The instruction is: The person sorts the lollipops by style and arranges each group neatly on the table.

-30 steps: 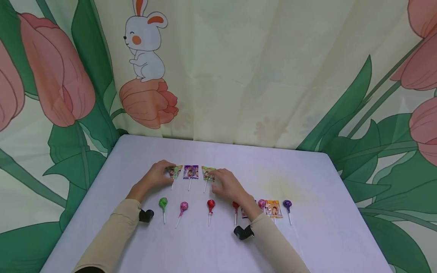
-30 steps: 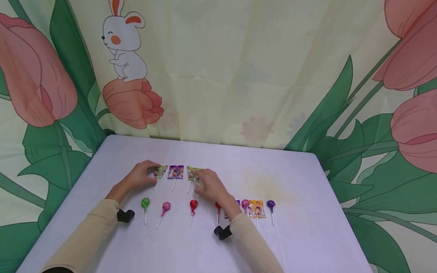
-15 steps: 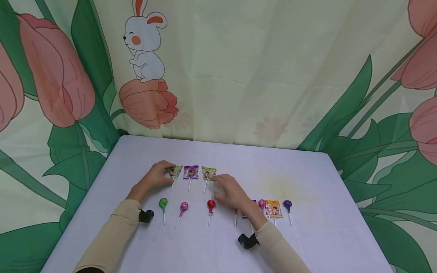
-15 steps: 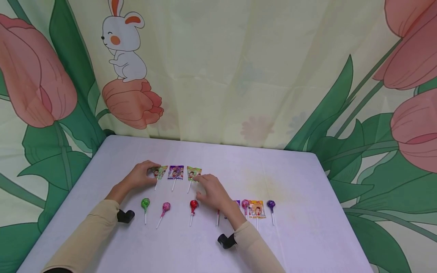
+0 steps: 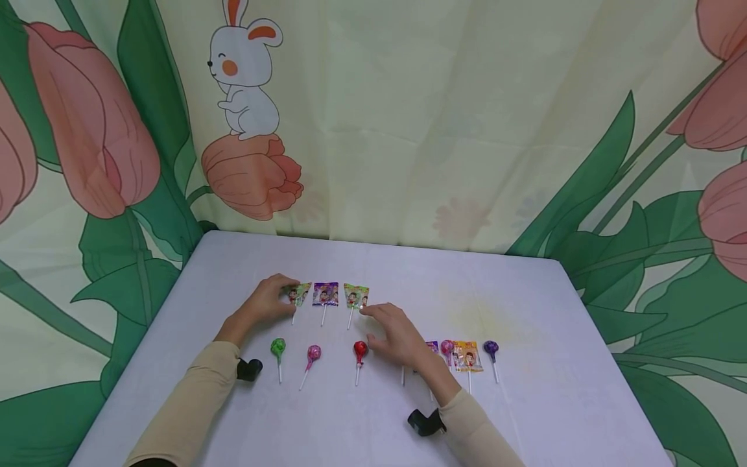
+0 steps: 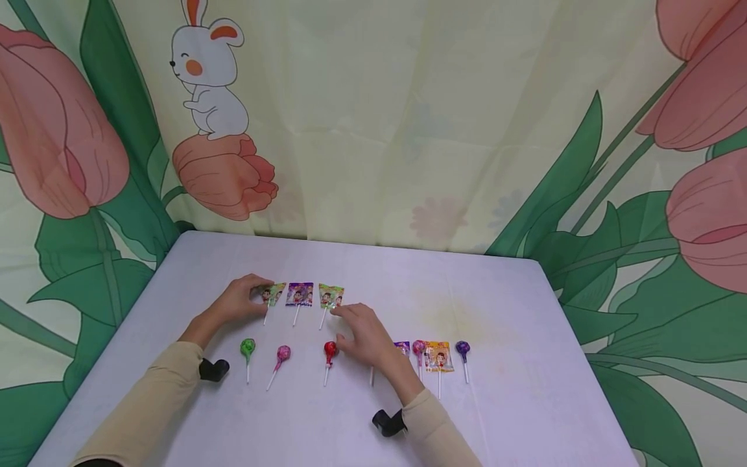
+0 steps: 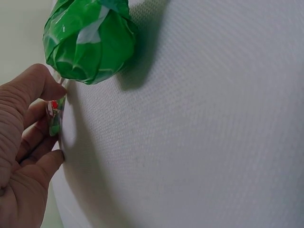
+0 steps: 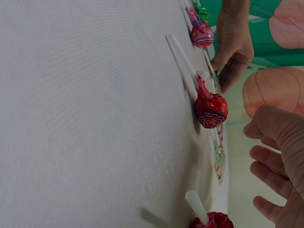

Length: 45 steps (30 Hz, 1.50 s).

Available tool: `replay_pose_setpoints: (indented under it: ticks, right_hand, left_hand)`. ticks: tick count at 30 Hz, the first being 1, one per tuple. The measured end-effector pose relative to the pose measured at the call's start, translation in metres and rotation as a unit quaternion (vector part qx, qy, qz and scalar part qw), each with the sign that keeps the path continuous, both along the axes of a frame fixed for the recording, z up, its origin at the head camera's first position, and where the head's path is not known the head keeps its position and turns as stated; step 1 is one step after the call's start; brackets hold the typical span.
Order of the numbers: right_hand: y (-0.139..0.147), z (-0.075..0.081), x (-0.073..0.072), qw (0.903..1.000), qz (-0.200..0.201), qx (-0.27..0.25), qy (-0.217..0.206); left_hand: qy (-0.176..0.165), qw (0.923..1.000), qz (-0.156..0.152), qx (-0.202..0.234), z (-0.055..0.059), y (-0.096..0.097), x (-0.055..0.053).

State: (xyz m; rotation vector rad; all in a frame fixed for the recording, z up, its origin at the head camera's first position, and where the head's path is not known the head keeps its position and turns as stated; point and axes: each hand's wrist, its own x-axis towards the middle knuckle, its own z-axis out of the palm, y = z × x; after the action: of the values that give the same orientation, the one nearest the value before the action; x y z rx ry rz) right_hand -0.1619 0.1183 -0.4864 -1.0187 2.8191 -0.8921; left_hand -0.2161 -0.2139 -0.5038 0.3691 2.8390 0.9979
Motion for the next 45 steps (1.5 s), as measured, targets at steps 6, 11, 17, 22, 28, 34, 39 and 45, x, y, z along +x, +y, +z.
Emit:
replay_pose_setpoints:
  ticks: [6,11,17,22,28,34,39,45]
  right_hand:
    - [0.003,0.000,0.005,0.9999,-0.001,-0.012,-0.002]
    - [0.005,-0.001,0.008,0.9998,-0.003,-0.017,-0.005]
    - [0.007,0.000,0.012,0.9996,-0.011,-0.014,-0.024]
    - [0.010,0.000,0.016,0.9997,-0.012,-0.016,-0.012]
    - [0.016,0.000,0.019,0.9997,-0.009,-0.023,0.005]
    - [0.022,0.001,0.022,0.9995,-0.016,-0.027,0.007]
    - [0.028,-0.001,0.024,0.9993,-0.023,-0.030,0.009]
    - [0.036,-0.001,0.025,0.9989,-0.037,-0.027,-0.005]
  left_hand:
    - [-0.003,1.0000,0.000,-0.001,0.000,0.000,0.001]
    - [-0.011,0.9999,0.005,0.001,0.001,0.000,0.001]
    - [-0.007,1.0000,0.000,0.005,0.000,0.000,0.001]
    - [0.000,1.0000,-0.005,0.005,0.000,0.000,0.002]
    - [-0.005,1.0000,0.002,0.007,0.000,0.000,0.002]
    - [-0.010,0.9999,0.007,0.006,-0.001,0.001,0.001]
    - [-0.007,1.0000,0.005,0.000,-0.002,0.000,0.001]
    - [-0.010,0.9999,0.007,0.000,-0.002,0.000,0.001]
